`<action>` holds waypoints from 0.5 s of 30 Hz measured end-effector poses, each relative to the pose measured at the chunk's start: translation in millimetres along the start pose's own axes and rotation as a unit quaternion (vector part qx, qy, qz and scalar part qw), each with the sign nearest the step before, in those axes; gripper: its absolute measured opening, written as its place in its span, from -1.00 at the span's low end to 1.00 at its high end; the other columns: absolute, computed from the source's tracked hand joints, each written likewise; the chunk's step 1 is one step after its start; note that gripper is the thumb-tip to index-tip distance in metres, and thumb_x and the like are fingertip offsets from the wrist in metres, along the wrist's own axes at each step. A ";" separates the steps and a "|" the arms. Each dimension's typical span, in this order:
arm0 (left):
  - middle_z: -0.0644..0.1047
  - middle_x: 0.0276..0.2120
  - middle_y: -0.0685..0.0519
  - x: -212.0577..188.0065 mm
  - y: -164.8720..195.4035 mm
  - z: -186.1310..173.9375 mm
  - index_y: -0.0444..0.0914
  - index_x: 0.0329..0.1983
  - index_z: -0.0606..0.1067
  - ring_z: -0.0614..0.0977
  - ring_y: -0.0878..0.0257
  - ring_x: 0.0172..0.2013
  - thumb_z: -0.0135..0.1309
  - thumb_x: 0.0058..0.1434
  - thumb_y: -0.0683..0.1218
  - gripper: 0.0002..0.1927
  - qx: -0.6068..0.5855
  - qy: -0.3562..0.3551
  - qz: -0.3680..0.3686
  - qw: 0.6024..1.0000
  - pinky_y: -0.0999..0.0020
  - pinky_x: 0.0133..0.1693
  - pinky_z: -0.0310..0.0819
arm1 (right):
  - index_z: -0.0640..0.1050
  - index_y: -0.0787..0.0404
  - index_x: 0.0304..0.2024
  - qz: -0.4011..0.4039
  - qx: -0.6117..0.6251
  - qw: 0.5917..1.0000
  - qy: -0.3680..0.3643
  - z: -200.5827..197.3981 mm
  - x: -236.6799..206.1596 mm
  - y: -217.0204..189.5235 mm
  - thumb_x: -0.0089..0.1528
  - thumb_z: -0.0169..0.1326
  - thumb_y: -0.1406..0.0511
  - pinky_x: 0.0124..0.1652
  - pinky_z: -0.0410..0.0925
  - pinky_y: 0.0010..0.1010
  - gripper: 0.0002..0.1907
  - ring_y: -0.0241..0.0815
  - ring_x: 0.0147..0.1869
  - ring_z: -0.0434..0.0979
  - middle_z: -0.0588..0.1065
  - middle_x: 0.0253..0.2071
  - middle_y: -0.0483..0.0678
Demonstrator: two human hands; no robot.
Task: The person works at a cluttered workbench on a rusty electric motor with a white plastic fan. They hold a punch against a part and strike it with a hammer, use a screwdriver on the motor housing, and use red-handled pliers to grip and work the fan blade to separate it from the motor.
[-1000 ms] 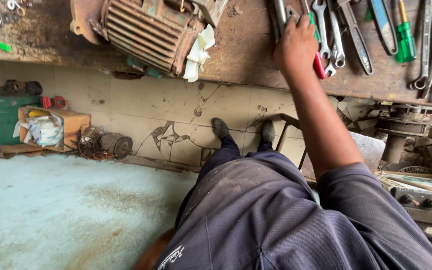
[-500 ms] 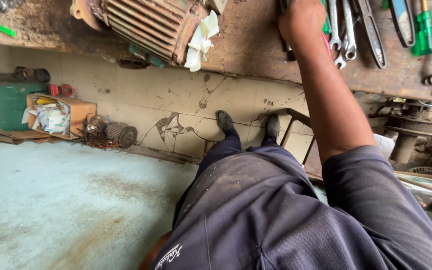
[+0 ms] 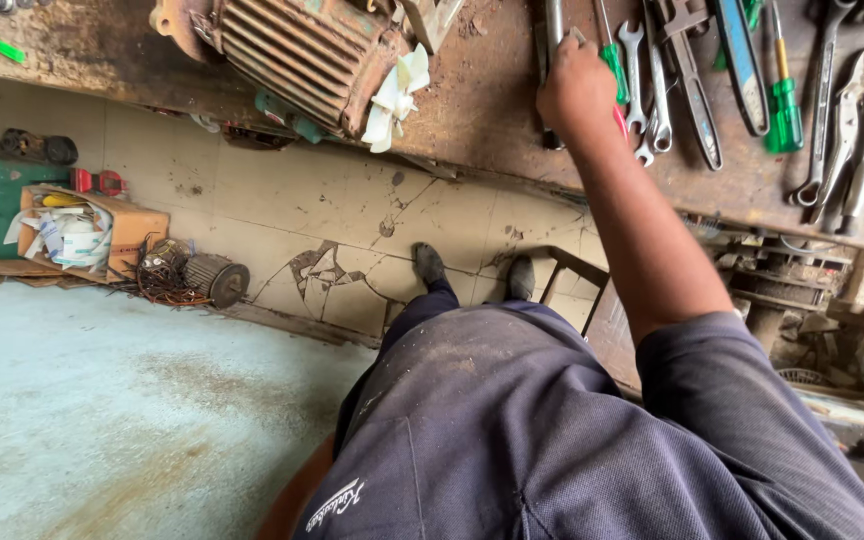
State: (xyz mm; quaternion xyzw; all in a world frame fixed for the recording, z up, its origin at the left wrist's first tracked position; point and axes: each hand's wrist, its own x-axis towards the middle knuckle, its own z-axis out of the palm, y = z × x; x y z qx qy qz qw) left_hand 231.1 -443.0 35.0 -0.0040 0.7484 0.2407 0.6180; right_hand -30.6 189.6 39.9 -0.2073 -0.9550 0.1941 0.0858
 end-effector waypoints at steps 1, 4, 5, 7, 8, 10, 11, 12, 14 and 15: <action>0.60 0.14 -0.14 -0.9 2.2 0.7 -0.26 0.20 0.50 0.58 0.08 0.16 0.28 0.10 0.00 -0.41 0.000 -0.003 0.000 1.000 0.22 0.19 0.41 | 0.42 0.39 -0.05 0.002 -0.002 1.000 0.004 -1.8 -3.3 -3.3 0.13 0.14 0.41 -0.19 0.47 0.02 -0.66 0.36 -0.14 0.57 0.48 -0.07 0.38; 0.60 0.16 -0.13 -7.0 5.0 2.5 -0.26 0.23 0.49 0.58 0.09 0.17 0.29 0.09 0.00 -0.38 -0.011 -0.014 -0.004 1.000 0.23 0.20 0.40 | 0.42 0.37 -0.08 0.023 0.010 1.000 0.009 -4.4 -11.6 -11.1 0.07 0.22 0.35 -0.22 0.46 0.03 -0.59 0.36 -0.16 0.58 0.48 -0.09 0.36; 0.60 0.16 -0.13 -9.3 4.8 3.0 -0.26 0.24 0.48 0.58 0.09 0.18 0.30 0.09 0.00 -0.37 -0.017 -0.022 -0.009 1.000 0.23 0.20 0.40 | 0.41 0.37 -0.08 0.030 0.017 0.999 0.011 -3.6 -12.4 -12.8 0.06 0.25 0.31 -0.22 0.45 0.04 -0.55 0.36 -0.16 0.58 0.48 -0.11 0.35; 0.60 0.18 -0.13 -11.1 3.6 5.7 -0.26 0.26 0.48 0.57 0.09 0.19 0.31 0.09 0.00 -0.34 -0.041 -0.022 -0.005 0.999 0.24 0.21 0.39 | 0.40 0.37 -0.03 0.033 0.010 0.999 0.026 0.3 -12.6 -12.8 0.10 0.20 0.38 -0.21 0.46 0.02 -0.58 0.34 -0.16 0.59 0.50 -0.12 0.33; 0.60 0.18 -0.13 -9.4 3.3 7.2 -0.26 0.27 0.48 0.57 0.10 0.19 0.32 0.08 0.00 -0.33 -0.047 -0.017 -0.002 0.999 0.24 0.22 0.39 | 0.40 0.37 0.00 0.036 0.007 0.999 0.036 2.7 -10.0 -11.6 0.12 0.17 0.42 -0.20 0.47 0.02 -0.58 0.34 -0.16 0.59 0.51 -0.12 0.32; 0.58 0.18 -0.12 -3.5 3.1 11.3 -0.26 0.29 0.44 0.55 0.11 0.19 0.36 0.08 -0.03 -0.30 -0.042 0.007 0.021 0.999 0.23 0.20 0.38 | 0.42 0.34 -0.03 0.024 0.023 0.997 0.065 6.6 -5.3 -3.6 0.13 0.17 0.42 -0.16 0.46 0.02 -0.64 0.33 -0.14 0.58 0.53 -0.13 0.29; 0.58 0.17 -0.13 1.9 3.9 15.1 -0.27 0.29 0.44 0.56 0.10 0.18 0.35 0.08 -0.03 -0.31 -0.017 0.027 0.036 0.999 0.22 0.19 0.39 | 0.44 0.32 -0.05 0.016 0.033 0.996 0.077 8.3 -2.2 0.3 0.13 0.17 0.42 -0.15 0.46 0.02 -0.66 0.33 -0.13 0.58 0.54 -0.14 0.28; 0.58 0.17 -0.13 8.3 5.3 17.9 -0.28 0.29 0.44 0.56 0.09 0.17 0.34 0.08 -0.04 -0.31 -0.001 0.049 0.038 0.998 0.21 0.18 0.39 | 0.46 0.32 -0.10 0.028 0.084 0.994 0.065 7.6 4.4 5.3 0.09 0.24 0.37 -0.18 0.46 -0.03 -0.65 0.27 -0.17 0.59 0.55 -0.19 0.25; 0.59 0.15 -0.15 19.5 7.9 25.0 -0.30 0.28 0.44 0.57 0.07 0.15 0.33 0.08 -0.05 -0.32 0.014 0.085 0.020 0.996 0.20 0.16 0.41 | 0.51 0.33 -0.20 0.049 0.183 0.981 0.036 0.7 15.2 12.9 0.01 0.38 0.27 -0.26 0.46 -0.12 -0.58 0.16 -0.24 0.61 0.57 -0.30 0.20; 0.59 0.15 -0.16 23.2 8.7 28.5 -0.31 0.28 0.44 0.58 0.06 0.13 0.33 0.08 -0.06 -0.32 0.017 0.099 0.009 0.995 0.19 0.15 0.42 | 0.50 0.33 -0.16 0.118 0.294 0.948 -0.023 -1.5 19.9 17.0 0.06 0.31 0.30 -0.33 0.43 -0.16 -0.62 0.08 -0.30 0.58 0.55 -0.32 0.16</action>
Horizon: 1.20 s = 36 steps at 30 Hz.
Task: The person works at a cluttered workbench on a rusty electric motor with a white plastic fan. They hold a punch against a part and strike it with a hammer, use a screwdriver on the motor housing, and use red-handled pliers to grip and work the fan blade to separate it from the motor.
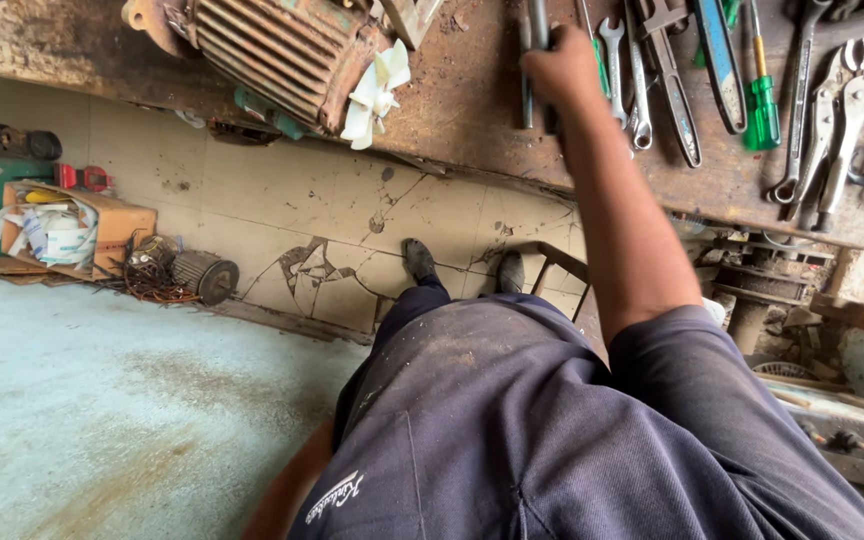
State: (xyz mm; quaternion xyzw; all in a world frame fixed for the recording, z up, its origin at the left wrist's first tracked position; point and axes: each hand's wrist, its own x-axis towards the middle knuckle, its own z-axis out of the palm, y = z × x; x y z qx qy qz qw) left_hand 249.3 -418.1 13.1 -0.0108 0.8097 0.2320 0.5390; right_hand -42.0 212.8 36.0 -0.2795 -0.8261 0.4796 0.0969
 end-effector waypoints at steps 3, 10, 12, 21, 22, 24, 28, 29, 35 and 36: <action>0.60 0.13 -0.18 4.8 4.5 10.8 -0.34 0.27 0.45 0.59 0.04 0.10 0.31 0.08 -0.08 -0.33 0.000 0.009 -0.019 1.000 0.16 0.12 0.45 | 0.47 0.35 -0.04 0.104 0.182 0.974 -0.079 -18.5 -4.3 -2.1 0.19 0.16 0.39 -0.45 0.38 -0.27 -0.70 -0.11 -0.41 0.53 0.50 -0.35 0.05; 0.62 0.08 -0.24 -36.2 -26.8 23.8 -0.41 0.26 0.45 0.62 -0.02 0.03 0.27 0.08 -0.12 -0.35 -0.220 -0.085 -0.080 0.969 0.10 0.05 0.50 | 0.23 0.31 0.39 -0.148 0.219 0.960 -0.097 -24.8 -99.6 -20.4 0.40 0.09 0.40 -0.34 0.39 -0.41 -0.46 -0.29 -0.31 0.48 0.46 -0.24 -0.05; 0.62 0.07 -0.25 -59.1 -37.8 21.3 -0.44 0.25 0.45 0.63 -0.04 0.01 0.26 0.08 -0.13 -0.36 -0.343 -0.112 -0.110 0.926 0.08 0.04 0.52 | 0.26 0.31 0.41 -0.164 0.190 0.962 -0.107 -13.5 -102.3 -29.9 0.48 0.12 0.34 -0.29 0.40 -0.41 -0.49 -0.29 -0.28 0.48 0.45 -0.28 -0.04; 0.68 0.02 -0.16 -70.1 8.0 -5.4 -0.37 0.24 0.48 0.71 -0.02 0.01 0.20 0.06 -0.22 -0.40 -0.287 -0.083 -0.213 0.930 0.10 0.05 0.58 | 0.33 0.31 0.35 -0.134 0.151 0.963 -0.181 20.5 -118.0 -44.1 0.44 0.10 0.29 -0.30 0.39 -0.34 -0.52 -0.24 -0.35 0.47 0.47 -0.39 0.02; 0.65 0.04 -0.15 -71.4 17.2 -7.9 -0.34 0.25 0.47 0.70 0.00 0.03 0.19 0.11 -0.17 -0.42 -0.241 -0.089 -0.221 0.941 0.13 0.08 0.57 | 0.32 0.31 0.36 -0.132 0.154 0.963 -0.177 21.8 -116.8 -44.1 0.44 0.10 0.28 -0.30 0.40 -0.33 -0.51 -0.23 -0.35 0.49 0.47 -0.39 0.02; 0.60 0.08 -0.12 -69.4 30.7 -15.6 -0.27 0.28 0.46 0.67 0.04 0.08 0.18 0.22 -0.05 -0.46 -0.148 -0.093 -0.226 0.958 0.19 0.14 0.54 | 0.32 0.31 0.36 -0.150 0.140 0.962 -0.181 23.3 -112.7 -44.5 0.44 0.09 0.29 -0.29 0.41 -0.31 -0.51 -0.20 -0.35 0.52 0.48 -0.38 0.05; 0.64 0.08 -0.17 -61.4 24.5 -23.0 -0.29 0.18 0.52 0.65 0.09 0.10 0.31 0.06 -0.10 -0.42 -0.091 -0.101 -0.102 0.985 0.22 0.16 0.46 | 0.33 0.33 0.36 -0.195 0.093 0.961 -0.172 20.7 -106.7 -44.6 0.46 0.11 0.30 -0.27 0.39 -0.24 -0.52 -0.07 -0.35 0.51 0.48 -0.37 0.13; 0.63 0.09 -0.17 -56.0 16.8 -21.9 -0.28 0.19 0.50 0.64 0.10 0.10 0.31 0.05 -0.09 -0.41 -0.060 -0.087 -0.080 0.991 0.22 0.16 0.45 | 0.33 0.34 0.36 -0.204 0.086 0.962 -0.157 19.7 -105.6 -44.7 0.47 0.12 0.30 -0.26 0.39 -0.22 -0.53 -0.03 -0.34 0.50 0.48 -0.36 0.15; 0.61 0.08 -0.20 -24.9 -34.6 4.7 -0.28 0.19 0.48 0.64 0.03 0.09 0.25 0.15 -0.02 -0.46 -0.032 0.035 -0.045 0.998 0.18 0.13 0.44 | 0.35 0.36 0.35 -0.228 0.055 0.959 -0.160 14.2 -103.3 -46.8 0.47 0.13 0.29 -0.22 0.39 -0.20 -0.52 0.05 -0.28 0.56 0.51 -0.30 0.20; 0.62 0.07 -0.20 -21.8 -36.9 7.3 -0.27 0.19 0.48 0.67 0.03 0.08 0.18 0.23 0.02 -0.50 -0.034 0.057 -0.091 0.994 0.19 0.14 0.47 | 0.35 0.36 0.35 -0.215 0.048 0.962 -0.164 14.0 -103.7 -47.4 0.46 0.13 0.28 -0.22 0.39 -0.19 -0.52 0.06 -0.30 0.55 0.50 -0.32 0.21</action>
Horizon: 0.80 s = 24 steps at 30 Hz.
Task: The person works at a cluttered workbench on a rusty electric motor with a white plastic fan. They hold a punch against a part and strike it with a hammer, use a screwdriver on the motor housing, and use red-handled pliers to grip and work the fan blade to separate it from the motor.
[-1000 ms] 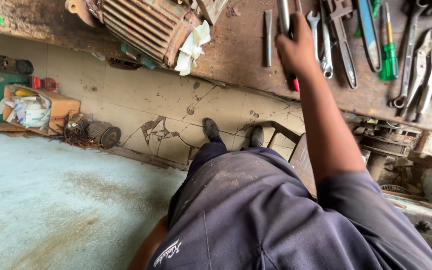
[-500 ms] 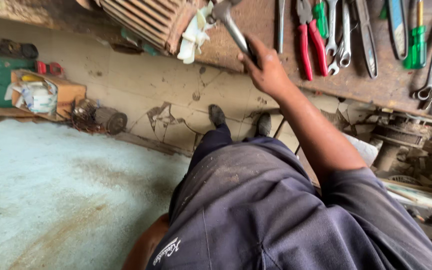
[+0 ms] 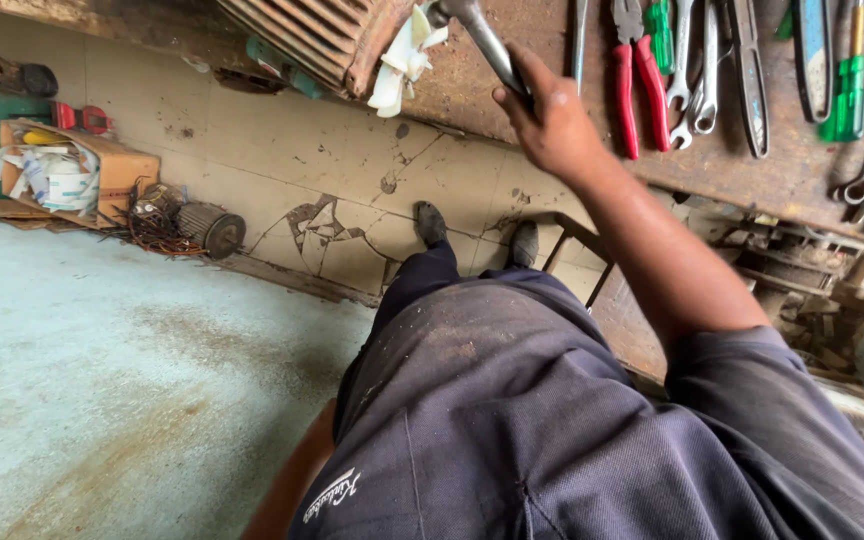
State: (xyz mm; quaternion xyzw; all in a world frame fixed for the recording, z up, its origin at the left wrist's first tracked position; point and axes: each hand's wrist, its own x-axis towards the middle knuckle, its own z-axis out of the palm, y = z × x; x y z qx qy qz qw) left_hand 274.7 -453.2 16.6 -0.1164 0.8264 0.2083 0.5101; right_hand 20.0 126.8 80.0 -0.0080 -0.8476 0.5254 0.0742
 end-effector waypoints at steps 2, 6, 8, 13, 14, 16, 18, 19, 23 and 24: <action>0.61 0.09 -0.18 2.2 3.7 -1.4 -0.25 0.21 0.48 0.65 0.04 0.10 0.19 0.22 0.01 -0.49 0.041 0.016 0.017 0.999 0.19 0.16 0.45 | 0.35 0.37 0.33 0.021 -0.005 1.000 -0.007 0.4 -0.6 -1.7 0.43 0.14 0.27 -0.23 0.38 -0.17 -0.51 0.07 -0.33 0.54 0.49 -0.36 0.23; 0.58 0.15 -0.15 -3.1 29.8 -31.1 -0.22 0.25 0.48 0.59 0.04 0.16 0.29 0.10 -0.04 -0.39 0.069 -0.121 0.032 0.990 0.19 0.21 0.40 | 0.35 0.35 0.35 -0.005 -0.021 1.000 0.015 1.1 -2.2 -5.3 0.45 0.14 0.27 -0.21 0.40 -0.18 -0.51 0.10 -0.27 0.56 0.52 -0.30 0.23; 0.56 0.19 -0.14 -9.4 39.3 -47.8 -0.21 0.27 0.48 0.56 0.04 0.19 0.35 0.03 -0.07 -0.33 0.037 -0.187 0.000 0.982 0.18 0.24 0.37 | 0.34 0.35 0.35 -0.015 -0.034 0.999 0.016 1.5 -1.9 -6.6 0.45 0.15 0.27 -0.21 0.40 -0.17 -0.50 0.13 -0.25 0.56 0.52 -0.30 0.24; 0.57 0.14 -0.14 -1.7 34.6 -40.0 -0.24 0.23 0.46 0.57 0.02 0.20 0.36 0.04 -0.10 -0.35 -0.023 -0.163 0.024 0.986 0.18 0.23 0.37 | 0.35 0.29 0.32 0.009 -0.017 1.000 0.002 2.9 -0.6 -8.0 0.45 0.14 0.29 -0.24 0.40 -0.16 -0.55 0.10 -0.29 0.57 0.54 -0.28 0.22; 0.58 0.11 -0.17 3.4 30.2 -32.8 -0.27 0.20 0.46 0.58 0.01 0.18 0.36 0.02 -0.11 -0.36 -0.005 -0.118 0.085 0.989 0.15 0.20 0.39 | 0.35 0.29 0.31 0.005 -0.001 1.000 0.004 3.1 -1.5 -8.2 0.45 0.13 0.31 -0.24 0.40 -0.15 -0.57 0.09 -0.29 0.56 0.54 -0.27 0.22; 0.63 0.06 -0.21 16.9 23.4 -23.9 -0.29 0.15 0.52 0.63 -0.02 0.12 0.27 0.10 -0.08 -0.48 0.047 -0.039 0.091 0.994 0.11 0.15 0.44 | 0.32 0.30 0.26 0.022 0.027 0.999 -0.003 1.9 -5.0 -8.0 0.39 0.23 0.29 -0.27 0.43 -0.21 -0.51 -0.02 -0.28 0.56 0.52 -0.31 0.15; 0.69 0.01 -0.22 28.6 21.8 -21.7 -0.25 0.10 0.66 0.69 -0.03 0.06 0.10 0.31 0.01 -0.62 0.105 0.022 -0.026 0.994 0.06 0.11 0.49 | 0.28 0.30 0.23 0.085 0.092 0.992 -0.003 -2.9 -12.0 -6.7 0.33 0.23 0.32 -0.36 0.42 -0.28 -0.47 -0.14 -0.33 0.53 0.50 -0.31 0.05; 0.65 0.02 -0.20 31.8 22.9 -24.1 -0.26 0.11 0.62 0.66 -0.01 0.07 0.18 0.23 -0.03 -0.60 0.129 -0.035 0.012 0.991 0.08 0.11 0.48 | 0.24 0.29 0.22 0.138 0.143 0.980 0.000 -6.6 -16.7 -5.8 0.30 0.19 0.35 -0.44 0.41 -0.32 -0.47 -0.21 -0.39 0.50 0.49 -0.29 -0.02; 0.53 0.09 -0.06 31.3 35.8 -53.7 -0.17 0.28 0.37 0.56 0.10 0.09 0.39 0.03 -0.18 -0.27 0.116 -0.226 0.032 0.967 0.14 0.12 0.48 | 0.27 0.22 0.30 0.260 0.178 0.949 0.026 -27.8 -31.6 4.4 0.34 0.09 0.36 -0.55 0.32 -0.49 -0.49 -0.38 -0.48 0.40 0.41 -0.33 -0.16; 0.49 0.11 0.00 27.6 38.5 -60.8 -0.12 0.35 0.29 0.55 0.13 0.10 0.41 0.01 -0.22 -0.16 0.086 -0.256 0.007 0.963 0.15 0.12 0.50 | 0.32 0.24 0.29 0.244 0.181 0.953 0.020 -32.8 -36.8 6.7 0.36 0.10 0.36 -0.53 0.29 -0.48 -0.53 -0.37 -0.46 0.39 0.41 -0.33 -0.14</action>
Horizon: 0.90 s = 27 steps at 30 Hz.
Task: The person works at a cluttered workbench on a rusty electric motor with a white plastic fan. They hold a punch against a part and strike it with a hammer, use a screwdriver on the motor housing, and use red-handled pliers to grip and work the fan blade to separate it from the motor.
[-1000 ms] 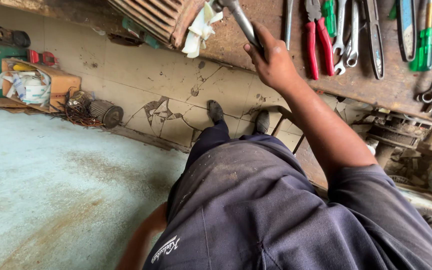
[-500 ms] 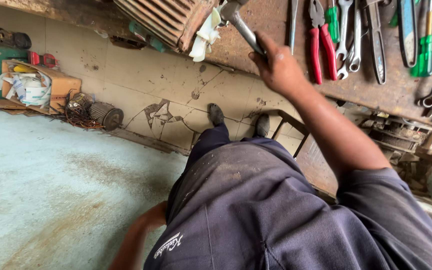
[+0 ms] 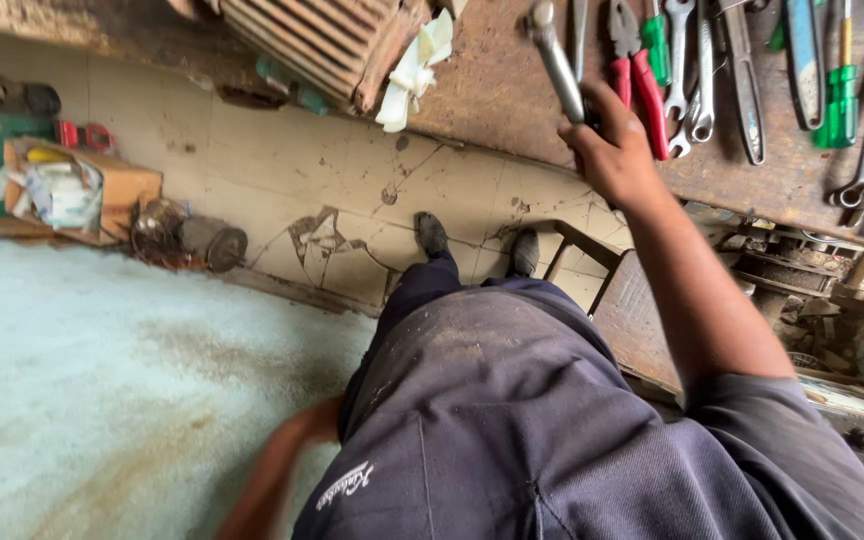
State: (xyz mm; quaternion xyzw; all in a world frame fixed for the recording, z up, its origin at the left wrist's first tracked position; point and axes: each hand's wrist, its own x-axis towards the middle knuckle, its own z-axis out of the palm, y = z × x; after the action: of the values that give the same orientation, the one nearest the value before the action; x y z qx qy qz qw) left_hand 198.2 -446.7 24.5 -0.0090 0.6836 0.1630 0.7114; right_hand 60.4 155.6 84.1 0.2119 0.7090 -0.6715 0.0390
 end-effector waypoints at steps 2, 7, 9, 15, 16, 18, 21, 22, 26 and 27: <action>0.61 -0.01 -0.15 -17.1 -1.9 2.4 -0.28 0.18 0.51 0.62 0.02 -0.02 0.27 0.04 -0.27 -0.43 -0.117 0.009 -0.006 0.993 0.07 0.00 0.54 | 0.42 0.28 0.28 -0.033 0.002 0.999 -0.013 -7.8 -6.5 5.2 0.41 0.11 0.38 -0.48 0.22 -0.47 -0.61 -0.35 -0.43 0.35 0.40 -0.33 -0.11; 0.64 0.05 -0.17 -33.7 -22.2 38.1 -0.34 0.20 0.53 0.63 0.03 0.01 0.11 0.02 -0.31 -0.42 -0.328 0.106 0.019 0.939 0.14 -0.01 0.47 | 0.35 0.29 0.29 -0.010 0.128 0.991 0.041 -12.0 -13.9 13.6 0.40 0.06 0.35 -0.53 0.23 -0.50 -0.58 -0.37 -0.49 0.33 0.37 -0.38 -0.15; 0.65 0.02 -0.16 -35.2 -34.1 45.4 -0.33 0.19 0.55 0.63 0.03 -0.02 0.09 0.05 -0.26 -0.45 -0.222 0.136 0.059 0.964 0.14 -0.03 0.48 | 0.35 0.29 0.28 -0.023 0.149 0.987 0.053 -10.9 -14.5 15.0 0.39 0.06 0.35 -0.54 0.23 -0.50 -0.58 -0.37 -0.49 0.33 0.37 -0.38 -0.16; 0.67 -0.06 -0.16 -67.0 -66.5 40.2 -0.29 0.14 0.60 0.64 0.02 -0.10 0.02 0.14 -0.10 -0.52 -0.176 0.050 -0.061 0.981 0.12 -0.09 0.52 | 0.40 0.28 0.24 -0.008 0.155 0.987 0.051 -10.2 -25.2 23.5 0.37 0.10 0.36 -0.54 0.22 -0.51 -0.60 -0.40 -0.49 0.33 0.38 -0.39 -0.15; 0.67 -0.08 -0.16 -68.2 -63.1 29.8 -0.28 0.13 0.61 0.65 0.02 -0.12 0.01 0.16 -0.08 -0.53 -0.170 0.018 -0.092 0.981 0.12 -0.10 0.53 | 0.41 0.28 0.22 0.000 0.149 0.987 0.051 -11.0 -27.2 25.1 0.36 0.11 0.35 -0.54 0.22 -0.50 -0.61 -0.40 -0.49 0.33 0.38 -0.40 -0.15; 0.68 -0.11 -0.15 -61.9 -41.5 -0.9 -0.26 0.12 0.62 0.65 0.01 -0.14 -0.01 0.19 -0.02 -0.53 -0.120 -0.006 -0.139 0.983 0.11 -0.12 0.54 | 0.42 0.28 0.21 0.007 0.122 0.992 0.038 -13.5 -30.9 28.0 0.34 0.14 0.35 -0.54 0.22 -0.50 -0.60 -0.40 -0.50 0.33 0.39 -0.40 -0.15; 0.70 -0.16 -0.08 -32.6 44.9 -73.6 -0.32 0.00 0.67 0.66 0.14 -0.14 0.10 0.32 0.10 -0.57 -0.032 0.239 -0.112 0.964 0.21 -0.12 0.51 | 0.42 0.28 0.21 0.008 0.098 0.994 0.046 -18.0 -38.1 28.1 0.30 0.18 0.36 -0.54 0.21 -0.50 -0.56 -0.41 -0.49 0.33 0.40 -0.39 -0.16; 0.65 -0.19 -0.17 -18.5 88.3 -90.7 -0.31 0.04 0.58 0.62 0.08 -0.17 0.04 0.41 0.04 -0.65 -0.045 0.319 0.042 0.946 0.19 -0.10 0.52 | 0.41 0.30 0.20 0.010 0.105 0.993 0.045 -20.2 -42.7 26.9 0.30 0.20 0.37 -0.53 0.21 -0.50 -0.56 -0.41 -0.47 0.33 0.39 -0.38 -0.16; 0.53 0.17 -0.10 18.4 301.5 -123.7 -0.26 0.23 0.45 0.55 0.07 0.20 0.12 0.32 -0.06 -0.57 0.093 0.388 0.353 0.846 0.23 0.18 0.40 | 0.33 0.27 0.26 0.032 0.104 0.990 0.085 -32.6 -59.2 14.2 0.25 0.19 0.34 -0.59 0.22 -0.47 -0.44 -0.38 -0.53 0.34 0.40 -0.42 -0.17; 0.49 0.21 -0.08 22.4 351.9 -121.0 -0.17 0.26 0.46 0.54 0.03 0.21 0.14 0.27 -0.06 -0.53 0.145 0.374 0.367 0.839 0.20 0.20 0.43 | 0.31 0.24 0.31 0.032 0.095 0.992 0.079 -38.9 -64.4 10.5 0.27 0.16 0.31 -0.58 0.22 -0.48 -0.42 -0.38 -0.53 0.35 0.40 -0.44 -0.17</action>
State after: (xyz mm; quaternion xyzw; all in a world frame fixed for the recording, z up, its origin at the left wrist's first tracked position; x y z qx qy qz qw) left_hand -4.7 -137.2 68.8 0.2852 0.8667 0.2958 0.2828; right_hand 131.4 177.5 99.8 0.2897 0.6357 -0.7153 -0.0158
